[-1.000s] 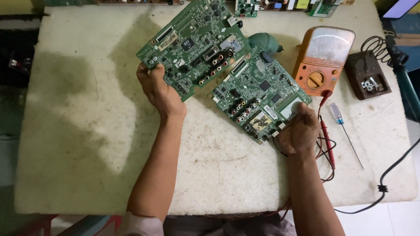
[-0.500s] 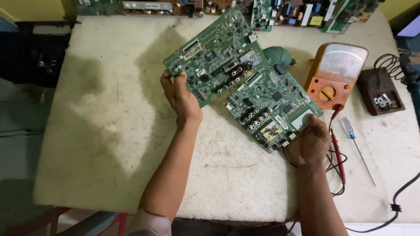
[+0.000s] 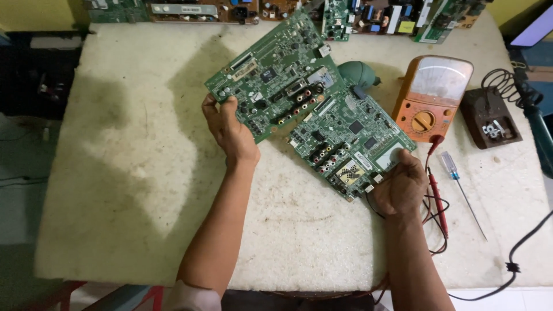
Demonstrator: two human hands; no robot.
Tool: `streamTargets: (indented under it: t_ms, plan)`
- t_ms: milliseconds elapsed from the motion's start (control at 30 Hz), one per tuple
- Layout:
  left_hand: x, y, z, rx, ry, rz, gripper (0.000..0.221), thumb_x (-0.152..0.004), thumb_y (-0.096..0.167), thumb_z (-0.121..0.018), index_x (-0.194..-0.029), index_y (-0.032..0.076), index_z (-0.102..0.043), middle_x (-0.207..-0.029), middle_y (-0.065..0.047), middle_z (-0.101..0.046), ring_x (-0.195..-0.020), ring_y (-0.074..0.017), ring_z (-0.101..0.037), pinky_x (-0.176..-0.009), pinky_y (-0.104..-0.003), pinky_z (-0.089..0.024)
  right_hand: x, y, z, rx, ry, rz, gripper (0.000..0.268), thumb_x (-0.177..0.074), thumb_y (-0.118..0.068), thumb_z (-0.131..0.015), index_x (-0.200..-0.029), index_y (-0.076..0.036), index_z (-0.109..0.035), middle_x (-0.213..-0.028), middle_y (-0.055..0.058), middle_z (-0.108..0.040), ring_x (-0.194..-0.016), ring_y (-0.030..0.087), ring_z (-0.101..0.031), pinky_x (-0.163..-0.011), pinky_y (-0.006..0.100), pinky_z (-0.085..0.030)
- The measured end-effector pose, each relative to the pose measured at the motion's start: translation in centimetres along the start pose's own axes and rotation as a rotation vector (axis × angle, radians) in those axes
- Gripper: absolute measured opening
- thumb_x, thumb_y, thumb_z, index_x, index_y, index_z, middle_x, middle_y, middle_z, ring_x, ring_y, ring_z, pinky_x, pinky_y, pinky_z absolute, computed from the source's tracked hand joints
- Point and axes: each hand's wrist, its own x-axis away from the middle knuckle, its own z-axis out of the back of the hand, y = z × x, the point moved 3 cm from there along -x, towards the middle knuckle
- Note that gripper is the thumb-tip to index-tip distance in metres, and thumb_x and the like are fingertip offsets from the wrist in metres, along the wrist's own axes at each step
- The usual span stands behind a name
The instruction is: Soldering electronic components on a circuit board and testing connections with a multimeter.
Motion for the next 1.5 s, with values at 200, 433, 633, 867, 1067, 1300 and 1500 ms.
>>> streamTargets:
  t_ms: [200,433,633,867,1067,1300,1500]
  plan:
    - [-0.3,-0.1,0.2,0.012,-0.012,-0.009,0.027,-0.099,0.030,-0.063,-0.117,0.018,-0.046,-0.110,-0.005,-0.036,-0.109,-0.0203,-0.035,-0.107,-0.049,-0.029,-3.9,0.7,5.4,-0.003,-0.008,-0.063,0.025,-0.087,-0.027,-0.060,-0.085,-0.006,-0.074,-0.089,0.017,-0.078,-0.077,0.030,-0.079,-0.077,0.050,-0.066]
    - [-0.2,0.0,0.2,0.042,0.005,-0.016,0.028,-0.099,0.029,-0.063,-0.119,0.017,-0.048,-0.112,-0.005,-0.037,-0.113,-0.0209,-0.037,-0.111,-0.051,-0.029,2.6,-0.9,-4.2,-0.003,-0.001,-0.090,0.027,-0.086,-0.026,-0.060,-0.087,-0.005,-0.076,-0.088,0.018,-0.078,-0.079,0.032,-0.079,-0.077,0.047,-0.066]
    - [-0.2,0.2,0.0,0.007,-0.018,-0.039,0.025,-0.101,0.030,-0.062,-0.117,0.017,-0.047,-0.112,-0.009,-0.039,-0.111,-0.0228,-0.037,-0.109,-0.053,-0.029,-4.7,0.6,7.4,-0.011,-0.004,-0.065,0.026,-0.088,-0.022,-0.059,-0.085,-0.001,-0.074,-0.086,0.020,-0.077,-0.076,0.033,-0.078,-0.077,0.048,-0.065]
    - [0.3,1.0,-0.3,0.071,0.012,-0.025,0.028,-0.098,0.030,-0.065,-0.116,0.018,-0.048,-0.113,-0.008,-0.039,-0.114,-0.0218,-0.038,-0.110,-0.050,-0.030,-4.8,0.5,7.8,-0.007,0.037,-0.037,0.023,-0.089,-0.019,-0.060,-0.082,-0.002,-0.073,-0.078,0.017,-0.076,-0.070,0.029,-0.077,-0.072,0.039,-0.065]
    - [0.4,1.6,-0.4,0.118,0.051,-0.021,0.028,-0.098,0.023,-0.064,-0.119,0.014,-0.048,-0.117,-0.010,-0.038,-0.119,-0.0254,-0.038,-0.112,-0.050,-0.028,-5.3,1.1,9.0,-0.034,0.051,-0.052,0.021,-0.088,-0.021,-0.060,-0.081,-0.004,-0.072,-0.078,0.016,-0.076,-0.069,0.029,-0.077,-0.070,0.040,-0.065]
    - [-0.1,0.3,0.5,0.135,0.056,-0.067,0.032,-0.098,0.013,-0.066,-0.128,0.009,-0.054,-0.123,-0.011,-0.044,-0.122,-0.0239,-0.043,-0.116,-0.047,-0.031,-2.4,0.5,4.8,-0.029,0.037,0.023,0.020,-0.091,-0.015,-0.059,-0.076,-0.005,-0.068,-0.069,0.009,-0.072,-0.062,0.022,-0.073,-0.066,0.032,-0.064]
    - [-0.6,-1.7,1.0,0.159,0.062,-0.093,0.040,-0.099,0.009,-0.066,-0.137,0.006,-0.054,-0.134,-0.014,-0.045,-0.131,-0.0250,-0.042,-0.121,-0.047,-0.027,-1.9,1.0,4.0,0.011,0.062,0.111,0.022,-0.097,-0.013,-0.056,-0.080,-0.005,-0.067,-0.071,0.009,-0.072,-0.062,0.020,-0.073,-0.067,0.030,-0.064]
